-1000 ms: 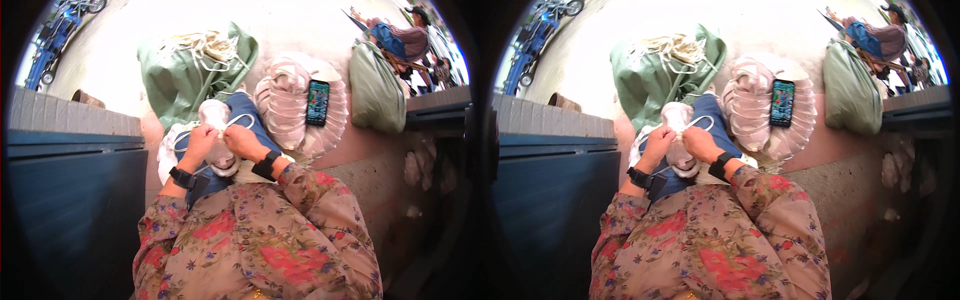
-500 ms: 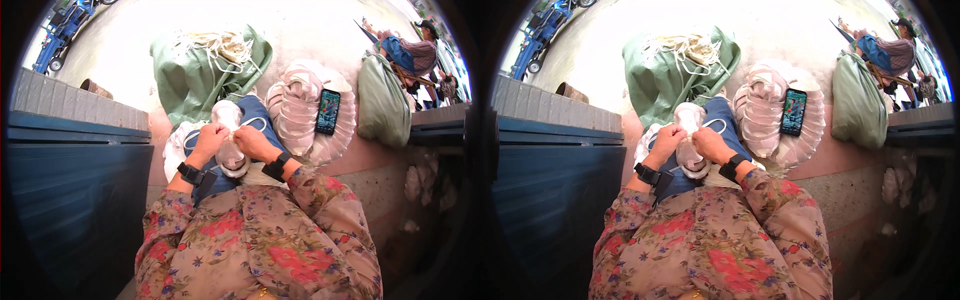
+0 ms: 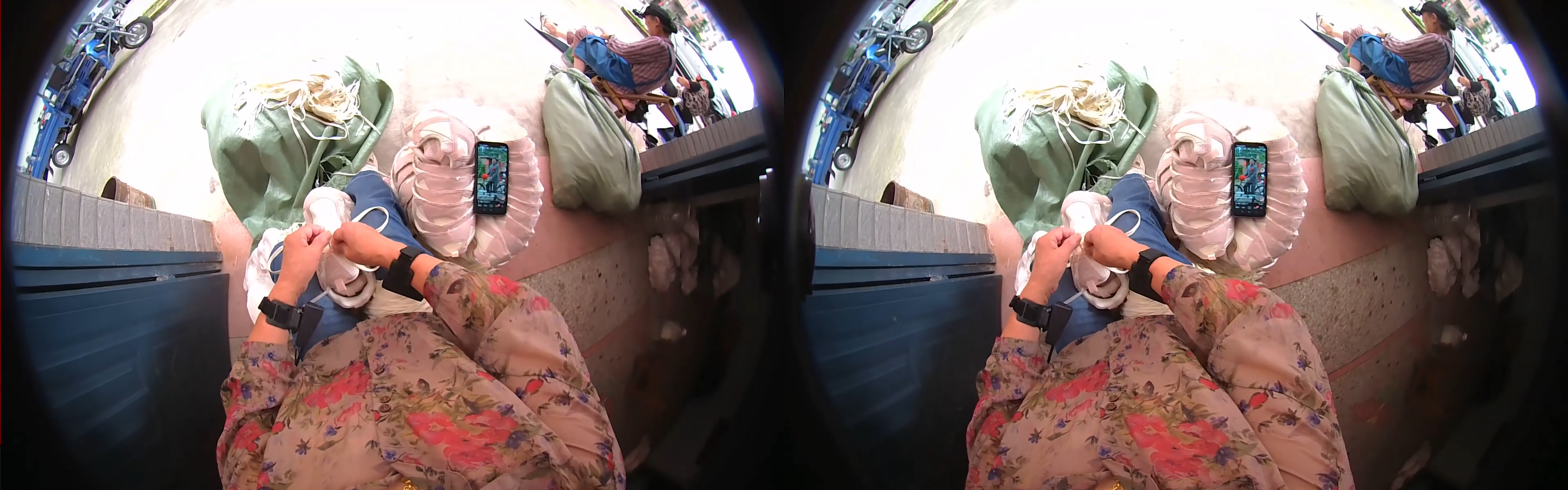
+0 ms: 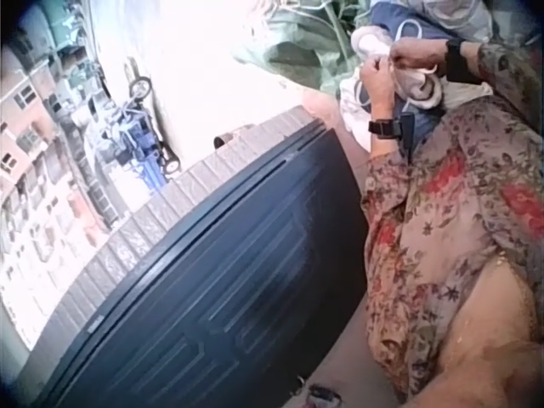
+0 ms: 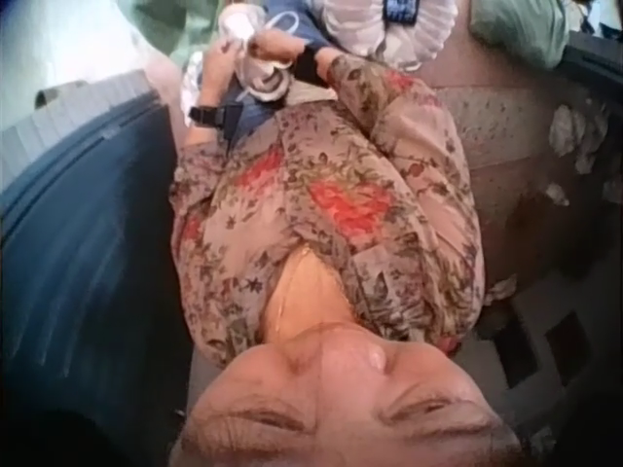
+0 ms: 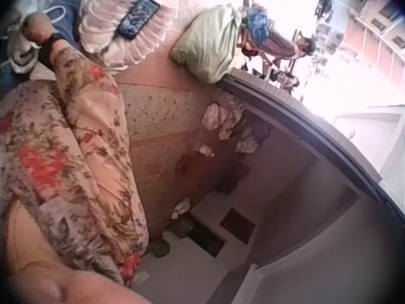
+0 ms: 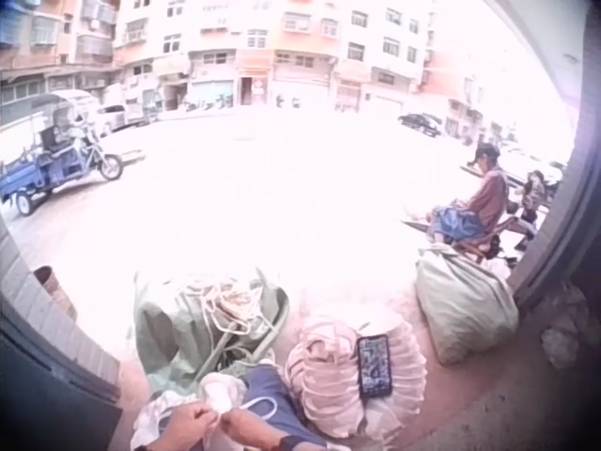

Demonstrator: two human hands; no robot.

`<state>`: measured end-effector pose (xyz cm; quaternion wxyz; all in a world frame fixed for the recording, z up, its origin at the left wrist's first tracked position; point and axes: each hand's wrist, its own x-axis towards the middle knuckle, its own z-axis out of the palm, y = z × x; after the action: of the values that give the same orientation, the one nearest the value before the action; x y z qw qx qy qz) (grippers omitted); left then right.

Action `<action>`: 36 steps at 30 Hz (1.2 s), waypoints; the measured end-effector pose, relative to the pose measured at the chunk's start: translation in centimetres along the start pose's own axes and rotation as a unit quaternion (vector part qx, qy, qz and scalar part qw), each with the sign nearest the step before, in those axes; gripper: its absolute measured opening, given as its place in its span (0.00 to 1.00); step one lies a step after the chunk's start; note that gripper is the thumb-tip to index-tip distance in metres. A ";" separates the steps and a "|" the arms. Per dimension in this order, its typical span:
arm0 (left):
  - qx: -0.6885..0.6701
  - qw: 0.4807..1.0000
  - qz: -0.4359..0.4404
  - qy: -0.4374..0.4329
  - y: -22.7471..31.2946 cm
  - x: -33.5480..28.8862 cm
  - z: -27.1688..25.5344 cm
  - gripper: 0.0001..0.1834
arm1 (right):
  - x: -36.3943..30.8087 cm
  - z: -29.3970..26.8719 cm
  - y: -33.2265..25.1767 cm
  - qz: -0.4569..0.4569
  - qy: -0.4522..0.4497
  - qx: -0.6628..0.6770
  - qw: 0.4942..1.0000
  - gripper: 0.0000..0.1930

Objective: Lacing a white sneaker while sitting in a materials storage area.

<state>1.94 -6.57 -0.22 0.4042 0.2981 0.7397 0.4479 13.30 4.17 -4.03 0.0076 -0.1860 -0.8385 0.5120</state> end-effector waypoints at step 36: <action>0.528 0.822 0.181 0.112 -3.1 -4.5 1.6 0.11 | -0.9 2.1 -0.8 0.007 0.078 -0.028 0.997 0.05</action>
<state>5.33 -10.80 -2.00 0.0108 0.5421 0.8360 0.0845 13.50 1.78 -4.12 0.0644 -0.2316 -0.8482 0.4721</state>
